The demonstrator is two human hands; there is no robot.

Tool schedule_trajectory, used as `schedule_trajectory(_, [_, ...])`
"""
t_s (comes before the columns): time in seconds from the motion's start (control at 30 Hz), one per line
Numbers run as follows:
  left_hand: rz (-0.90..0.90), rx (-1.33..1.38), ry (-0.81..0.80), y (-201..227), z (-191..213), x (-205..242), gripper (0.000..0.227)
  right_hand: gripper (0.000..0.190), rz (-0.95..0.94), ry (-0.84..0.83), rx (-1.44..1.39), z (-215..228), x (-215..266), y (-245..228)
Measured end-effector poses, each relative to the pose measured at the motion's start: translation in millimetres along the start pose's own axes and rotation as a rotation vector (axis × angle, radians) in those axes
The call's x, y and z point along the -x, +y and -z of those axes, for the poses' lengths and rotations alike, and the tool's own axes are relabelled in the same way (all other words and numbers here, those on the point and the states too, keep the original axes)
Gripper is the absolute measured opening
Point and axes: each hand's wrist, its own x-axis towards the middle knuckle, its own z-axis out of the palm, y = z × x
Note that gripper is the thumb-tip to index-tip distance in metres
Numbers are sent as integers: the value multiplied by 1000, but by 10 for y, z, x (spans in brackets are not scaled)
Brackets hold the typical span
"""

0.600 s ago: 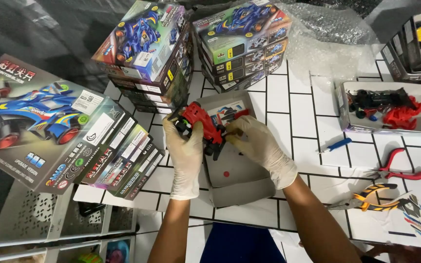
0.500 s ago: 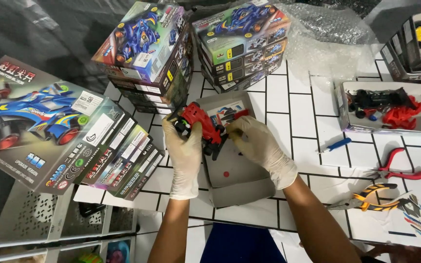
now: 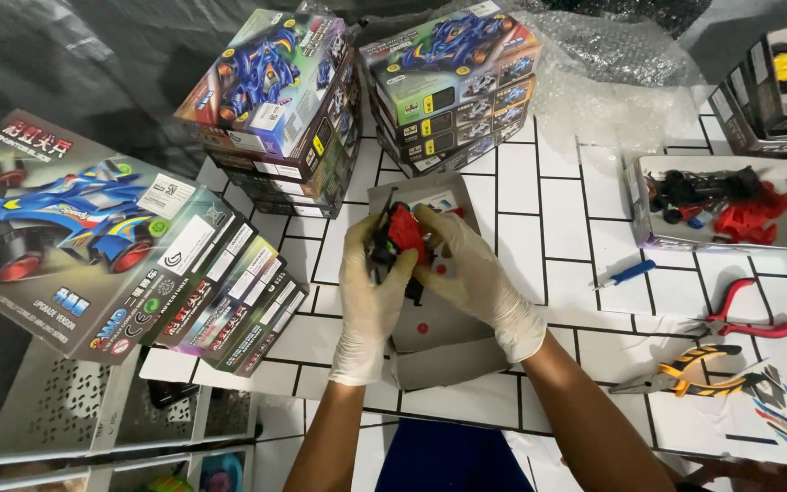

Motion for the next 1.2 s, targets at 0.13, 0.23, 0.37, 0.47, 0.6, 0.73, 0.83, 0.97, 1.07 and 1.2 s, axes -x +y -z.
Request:
schedule_trajectory(0.13, [-53, 21, 17, -154, -5, 22, 46, 74, 21, 24, -37, 15, 3, -98])
schedule_trajectory(0.23, [-76, 11, 66, -171, 23, -10, 40, 73, -3, 13, -24, 52, -6, -190])
schedule_trajectory(0.37, [41, 53, 244, -168, 64, -45, 29, 69, -115, 78, 30, 113, -42, -181])
schedule_trajectory(0.47, [39, 94, 294, -219, 139, -43, 27, 68, -203, 51, 210, 147, -62, -51])
schedule_trajectory(0.6, [45, 167, 299, -156, 140, -48, 28, 63, -175, 38, 359, 140, -80, -205])
schedule_trajectory(0.73, [159, 205, 213, 56, 88, -6, 23, 45, -112, 104, 306, 84, -68, -126])
schedule_trajectory(0.83, [291, 202, 164, -42, 13, 43, 20, 40, -191, 77, 204, 55, -69, -258])
schedule_trajectory(0.97, [339, 193, 52, -86, -6, 111, 24, 38, -299, 81, 86, 18, -46, -206])
schedule_trajectory(1.07, [352, 207, 12, 32, -3, 131, 25, 34, -370, 69, 31, 24, -47, -179])
schedule_trajectory(1.2, [409, 201, 74, -52, -9, 107, 14, 37, -418, 40, -38, 58, -55, -137])
